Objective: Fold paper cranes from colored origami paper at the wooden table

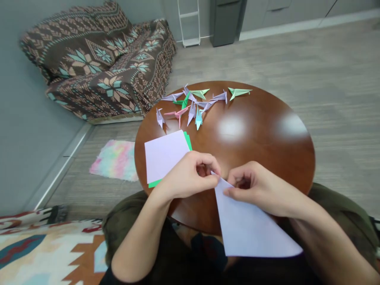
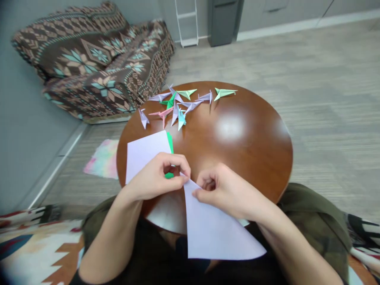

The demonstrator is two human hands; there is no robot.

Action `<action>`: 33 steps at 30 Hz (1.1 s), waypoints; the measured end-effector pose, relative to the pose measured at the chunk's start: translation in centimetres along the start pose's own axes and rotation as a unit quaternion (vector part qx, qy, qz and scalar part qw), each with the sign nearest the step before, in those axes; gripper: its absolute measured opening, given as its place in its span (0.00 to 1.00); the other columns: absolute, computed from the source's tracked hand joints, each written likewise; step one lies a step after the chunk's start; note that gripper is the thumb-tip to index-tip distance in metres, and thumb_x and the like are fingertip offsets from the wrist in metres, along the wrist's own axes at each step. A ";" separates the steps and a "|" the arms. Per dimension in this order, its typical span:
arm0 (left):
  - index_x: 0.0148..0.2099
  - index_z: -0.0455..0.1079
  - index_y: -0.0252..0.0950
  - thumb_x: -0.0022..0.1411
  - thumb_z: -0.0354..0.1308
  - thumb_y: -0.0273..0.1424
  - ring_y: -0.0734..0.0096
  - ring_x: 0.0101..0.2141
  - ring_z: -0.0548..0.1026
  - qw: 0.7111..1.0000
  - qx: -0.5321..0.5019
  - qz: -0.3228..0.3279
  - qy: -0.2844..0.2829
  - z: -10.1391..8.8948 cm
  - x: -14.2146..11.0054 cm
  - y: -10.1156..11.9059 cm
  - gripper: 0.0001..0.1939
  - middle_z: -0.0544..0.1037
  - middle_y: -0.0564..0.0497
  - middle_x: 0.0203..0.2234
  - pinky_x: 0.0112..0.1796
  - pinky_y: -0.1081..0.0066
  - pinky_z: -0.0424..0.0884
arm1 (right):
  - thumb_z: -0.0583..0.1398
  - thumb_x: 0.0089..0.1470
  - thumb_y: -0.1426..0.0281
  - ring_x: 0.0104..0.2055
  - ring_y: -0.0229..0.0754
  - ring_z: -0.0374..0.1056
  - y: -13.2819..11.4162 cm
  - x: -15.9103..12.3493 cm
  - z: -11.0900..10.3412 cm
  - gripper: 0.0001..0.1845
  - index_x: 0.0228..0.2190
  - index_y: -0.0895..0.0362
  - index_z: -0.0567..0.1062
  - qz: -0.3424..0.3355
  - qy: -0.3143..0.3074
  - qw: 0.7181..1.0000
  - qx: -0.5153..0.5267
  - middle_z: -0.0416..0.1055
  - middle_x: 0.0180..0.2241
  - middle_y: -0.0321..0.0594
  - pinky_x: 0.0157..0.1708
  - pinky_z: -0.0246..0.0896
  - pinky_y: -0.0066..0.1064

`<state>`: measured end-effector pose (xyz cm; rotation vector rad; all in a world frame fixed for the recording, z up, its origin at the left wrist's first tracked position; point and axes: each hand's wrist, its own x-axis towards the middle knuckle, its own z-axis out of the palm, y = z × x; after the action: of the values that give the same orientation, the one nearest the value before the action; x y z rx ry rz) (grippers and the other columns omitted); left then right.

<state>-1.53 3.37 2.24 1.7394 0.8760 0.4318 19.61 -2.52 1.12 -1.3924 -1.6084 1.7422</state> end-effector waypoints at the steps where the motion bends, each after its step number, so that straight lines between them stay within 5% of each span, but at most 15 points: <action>1: 0.30 0.76 0.34 0.52 0.60 0.24 0.71 0.29 0.72 1.000 0.000 0.001 -0.003 0.0 0.0 0.0 0.04 0.78 0.50 0.27 0.29 0.73 0.65 | 0.64 0.56 0.67 0.24 0.33 0.55 0.0 0.0 0.1 0.14 0.22 0.57 0.69 -0.002 -0.005 1.000 -0.003 0.63 0.21 0.30 0.24 0.48 0.28; 9: 0.28 0.77 0.34 0.49 0.59 0.23 0.71 0.27 0.72 1.000 0.016 0.000 -0.020 -1.6 -0.5 0.0 0.06 0.78 0.50 0.25 0.29 0.73 0.66 | 0.65 0.56 0.66 0.23 0.33 0.53 -0.1 0.0 0.3 0.15 0.21 0.57 0.69 0.006 -0.021 1.000 -0.010 0.61 0.19 0.29 0.23 0.44 0.28; 15: 0.27 0.76 0.34 0.53 0.61 0.25 0.73 0.26 0.72 0.994 0.000 -0.005 0.105 -3.5 -0.8 -0.3 0.04 0.76 0.51 0.23 0.28 0.76 0.66 | 0.66 0.54 0.64 0.23 0.33 0.56 -0.1 0.1 0.0 0.16 0.21 0.58 0.71 0.016 -0.015 1.000 0.010 0.64 0.20 0.31 0.23 0.48 0.27; 20: 0.34 0.76 0.34 0.58 0.65 0.29 0.75 0.27 0.71 0.999 -0.046 -0.005 0.019 -1.3 -0.5 0.1 0.03 0.75 0.52 0.25 0.28 0.77 0.65 | 0.67 0.53 0.63 0.23 0.33 0.56 -0.5 0.2 -0.2 0.16 0.21 0.58 0.71 0.011 0.013 0.999 0.042 0.65 0.20 0.31 0.22 0.47 0.27; 25: 0.30 0.72 0.35 0.57 0.64 0.27 0.80 0.20 0.66 0.993 -0.108 -0.028 0.039 0.2 -0.1 0.0 0.05 0.72 0.55 0.22 0.23 0.78 0.62 | 0.68 0.53 0.65 0.24 0.34 0.60 -0.5 0.3 -0.2 0.12 0.23 0.58 0.76 -0.008 0.032 0.998 0.054 0.69 0.22 0.33 0.24 0.51 0.26; 33: 0.29 0.70 0.34 0.59 0.64 0.27 0.81 0.19 0.67 0.989 -0.144 -0.037 0.020 1.2 0.2 0.1 0.07 0.70 0.58 0.18 0.21 0.80 0.61 | 0.68 0.53 0.67 0.24 0.33 0.58 -0.2 0.7 0.3 0.07 0.28 0.59 0.78 -0.078 0.148 0.981 0.096 0.70 0.23 0.34 0.23 0.50 0.26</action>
<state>-0.57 2.71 1.91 1.4329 0.8589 0.5190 18.96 -2.01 1.02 -1.3225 -1.3148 1.4766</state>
